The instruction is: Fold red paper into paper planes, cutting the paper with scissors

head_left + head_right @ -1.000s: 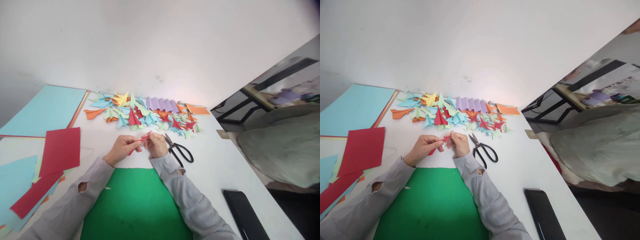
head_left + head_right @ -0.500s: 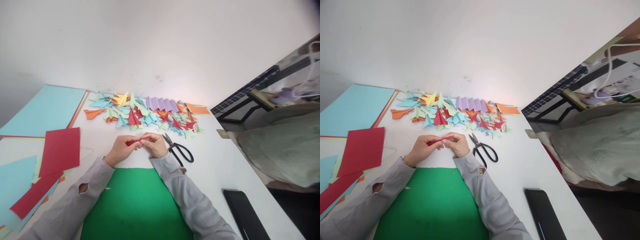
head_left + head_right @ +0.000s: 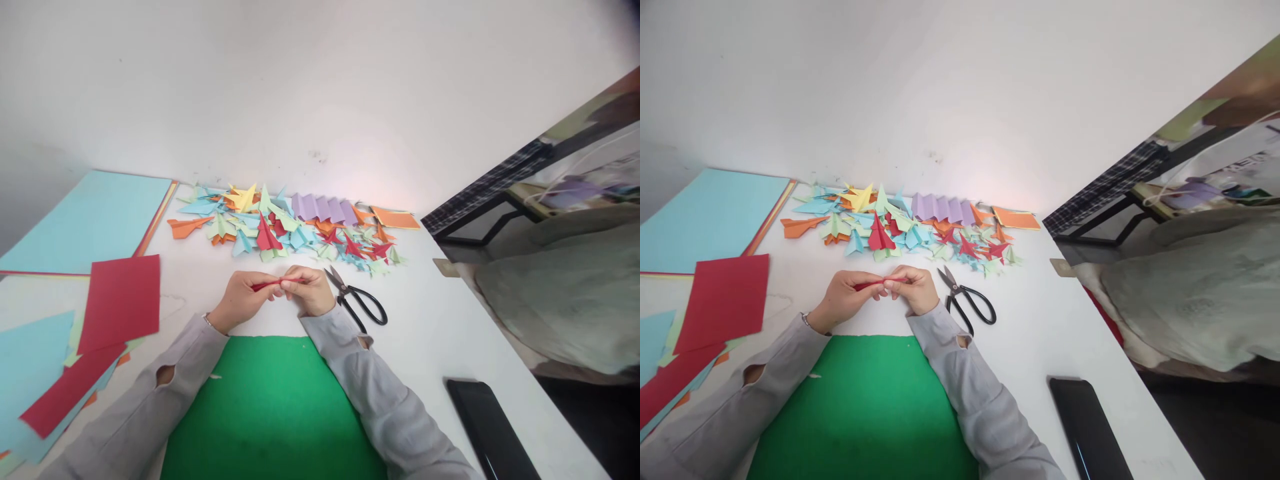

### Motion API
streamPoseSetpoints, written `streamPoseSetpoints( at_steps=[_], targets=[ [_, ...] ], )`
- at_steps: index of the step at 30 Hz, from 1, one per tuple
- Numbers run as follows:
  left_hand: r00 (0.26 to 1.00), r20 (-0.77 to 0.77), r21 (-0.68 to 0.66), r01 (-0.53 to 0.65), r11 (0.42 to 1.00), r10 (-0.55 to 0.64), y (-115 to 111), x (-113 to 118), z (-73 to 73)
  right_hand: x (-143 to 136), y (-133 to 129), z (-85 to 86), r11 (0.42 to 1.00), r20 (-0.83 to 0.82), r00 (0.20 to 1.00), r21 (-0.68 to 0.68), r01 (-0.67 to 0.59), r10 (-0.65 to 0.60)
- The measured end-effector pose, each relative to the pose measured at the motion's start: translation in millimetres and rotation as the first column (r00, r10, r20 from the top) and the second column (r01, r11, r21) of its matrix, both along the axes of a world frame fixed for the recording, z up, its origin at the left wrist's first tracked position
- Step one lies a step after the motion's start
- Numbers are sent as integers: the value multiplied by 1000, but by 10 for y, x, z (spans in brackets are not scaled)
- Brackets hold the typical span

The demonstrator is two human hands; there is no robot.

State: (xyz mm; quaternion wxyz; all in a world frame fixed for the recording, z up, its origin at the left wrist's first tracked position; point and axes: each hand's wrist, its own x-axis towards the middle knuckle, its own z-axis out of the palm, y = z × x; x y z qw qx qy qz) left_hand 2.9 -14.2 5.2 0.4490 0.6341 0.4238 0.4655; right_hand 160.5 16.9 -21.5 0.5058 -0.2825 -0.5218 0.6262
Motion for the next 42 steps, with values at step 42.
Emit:
streamPoseSetpoints(
  at_steps=[42],
  targets=[
    [998,46,-105,-37,994,42,-7,18,70,-5,5,7,987,13,994,-117,107,-106]
  ],
)
